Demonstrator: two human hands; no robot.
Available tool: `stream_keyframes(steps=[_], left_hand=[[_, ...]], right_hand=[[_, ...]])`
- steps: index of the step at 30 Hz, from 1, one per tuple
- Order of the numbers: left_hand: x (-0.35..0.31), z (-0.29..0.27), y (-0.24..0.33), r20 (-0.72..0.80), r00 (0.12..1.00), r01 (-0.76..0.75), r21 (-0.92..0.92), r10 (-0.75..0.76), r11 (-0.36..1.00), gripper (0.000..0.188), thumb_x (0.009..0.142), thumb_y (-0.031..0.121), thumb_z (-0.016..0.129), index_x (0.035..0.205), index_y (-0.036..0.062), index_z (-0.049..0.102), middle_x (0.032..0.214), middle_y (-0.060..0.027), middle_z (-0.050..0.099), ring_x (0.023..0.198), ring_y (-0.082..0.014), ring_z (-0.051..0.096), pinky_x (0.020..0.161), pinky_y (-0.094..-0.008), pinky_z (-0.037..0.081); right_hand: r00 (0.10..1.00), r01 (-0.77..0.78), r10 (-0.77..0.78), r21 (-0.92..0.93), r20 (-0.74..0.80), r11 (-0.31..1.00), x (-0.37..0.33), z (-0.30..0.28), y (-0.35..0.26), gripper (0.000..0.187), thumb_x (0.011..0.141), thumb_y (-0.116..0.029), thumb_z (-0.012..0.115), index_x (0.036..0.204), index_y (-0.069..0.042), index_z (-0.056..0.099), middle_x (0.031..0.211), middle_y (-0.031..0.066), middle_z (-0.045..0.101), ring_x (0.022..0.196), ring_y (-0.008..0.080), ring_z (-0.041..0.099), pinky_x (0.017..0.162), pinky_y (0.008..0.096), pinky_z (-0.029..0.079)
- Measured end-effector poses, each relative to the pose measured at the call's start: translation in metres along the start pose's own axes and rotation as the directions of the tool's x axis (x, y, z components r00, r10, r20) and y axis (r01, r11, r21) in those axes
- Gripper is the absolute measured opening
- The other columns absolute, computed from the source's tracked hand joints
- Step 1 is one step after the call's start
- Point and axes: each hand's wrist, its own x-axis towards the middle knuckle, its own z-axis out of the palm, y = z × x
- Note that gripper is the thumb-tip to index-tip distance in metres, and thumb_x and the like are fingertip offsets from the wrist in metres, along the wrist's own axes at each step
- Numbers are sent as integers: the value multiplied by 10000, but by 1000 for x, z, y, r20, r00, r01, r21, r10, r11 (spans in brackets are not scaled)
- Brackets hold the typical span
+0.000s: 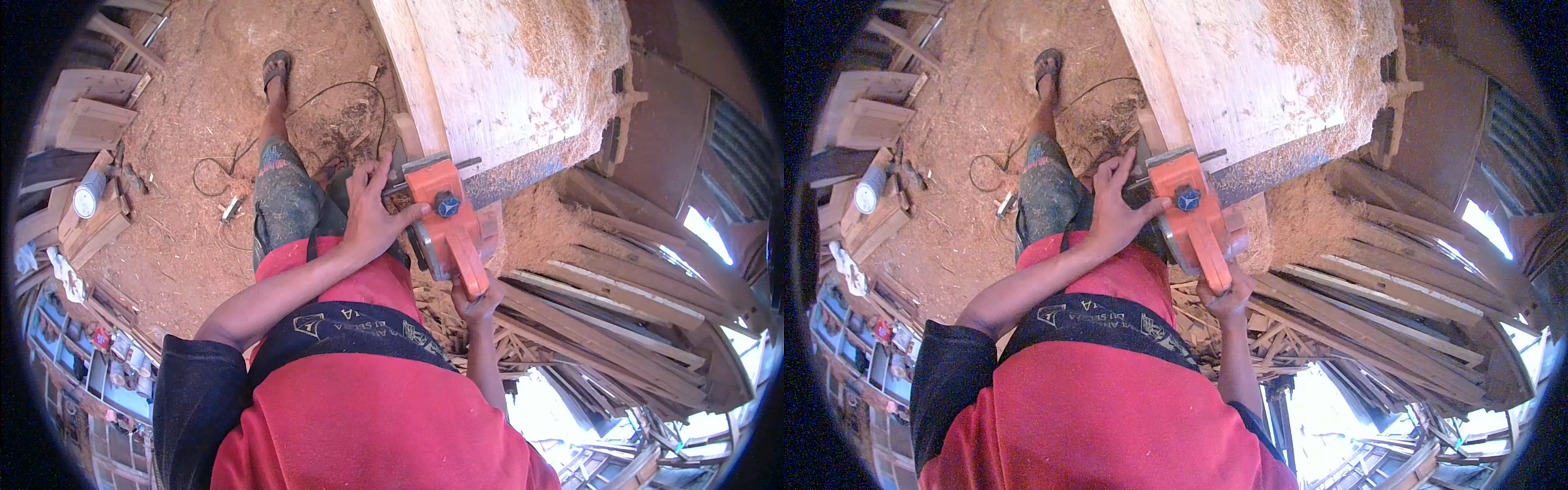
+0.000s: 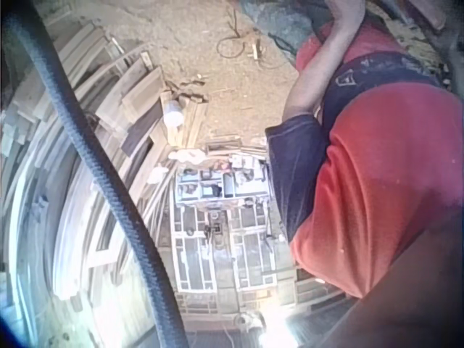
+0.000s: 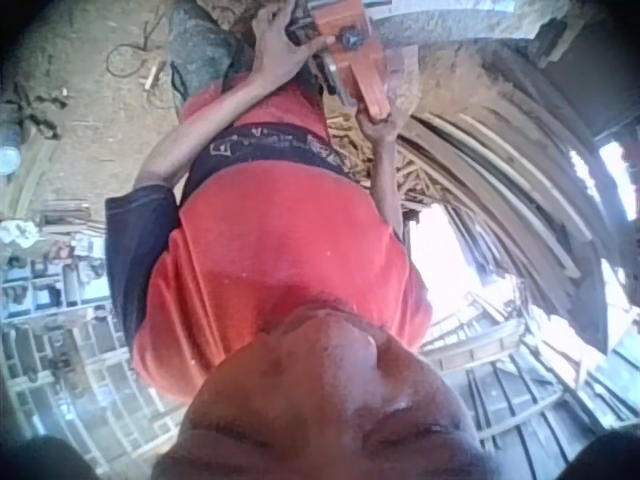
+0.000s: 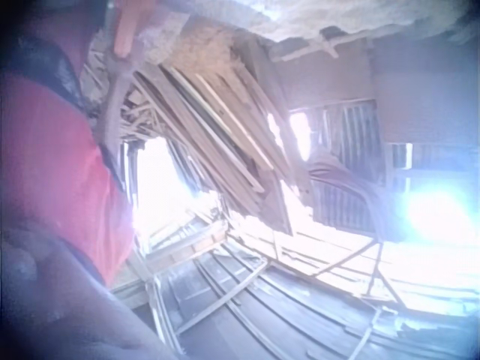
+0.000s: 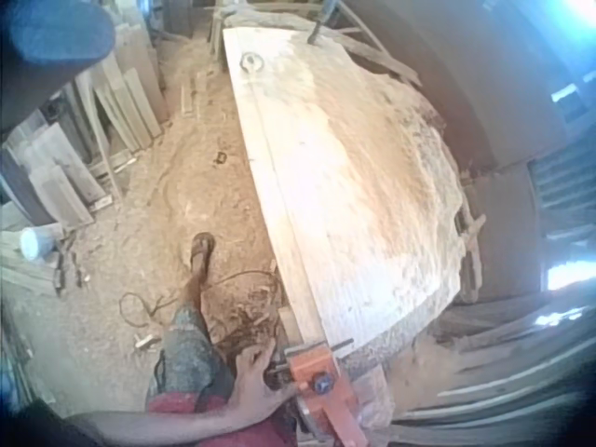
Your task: The person planes a wooden board with an electric planer, clears away sawdust, and refines the wood using a chisel.
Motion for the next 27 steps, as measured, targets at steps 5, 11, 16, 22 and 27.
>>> stream_keyframes(steps=[5, 11, 16, 22, 27], left_hand=[[15, -5, -3, -6, 1000, 4, -27, -4, 1000, 966, 682, 395, 893, 1428, -41, 460, 1215, -196, 483, 1157, -338, 453, 1021, -422, 401], [66, -34, -3, -35, 999, 4, -13, -4, 1000, 956, 676, 412, 896, 1403, -53, 484, 1238, -222, 499, 1197, -358, 479, 1045, -423, 403], [128, -76, 2, -111, 988, -107, 13, 108, 994, 890, 700, 391, 884, 1388, -40, 519, 1155, -177, 581, 1110, -297, 547, 992, -390, 434], [242, -133, -10, -169, 985, -72, -271, 26, 960, 769, 793, 349, 846, 1356, -68, 530, 1231, -182, 655, 1098, -219, 635, 953, -345, 506], [303, -206, 28, 50, 982, -151, -363, 181, 919, 886, 788, 393, 843, 1410, -99, 447, 1306, -242, 600, 1145, -259, 626, 986, -345, 497]], right_hand=[[1000, -8, 7, 34, 20, 999, 14, 0, -14, 211, 653, -73, 734, 845, -17, 668, 706, 128, 645, 582, 269, 649, 576, 363, 519], [998, 24, -28, 72, 51, 997, 62, 16, -26, 293, 666, -139, 758, 919, -20, 673, 731, 139, 654, 626, 311, 667, 592, 378, 529], [993, 119, -120, 32, 21, 992, 131, 34, -65, 335, 704, -210, 787, 956, -26, 663, 742, 154, 662, 619, 335, 676, 573, 394, 531], [975, 216, -204, 154, -88, 964, 243, 70, -127, 292, 778, -196, 779, 961, 10, 683, 757, 126, 694, 671, 187, 676, 641, 341, 523], [989, 144, -148, 266, -7, 953, 310, 76, -190, 277, 822, -239, 730, 958, -7, 657, 771, 213, 694, 724, 335, 707, 626, 454, 517]])
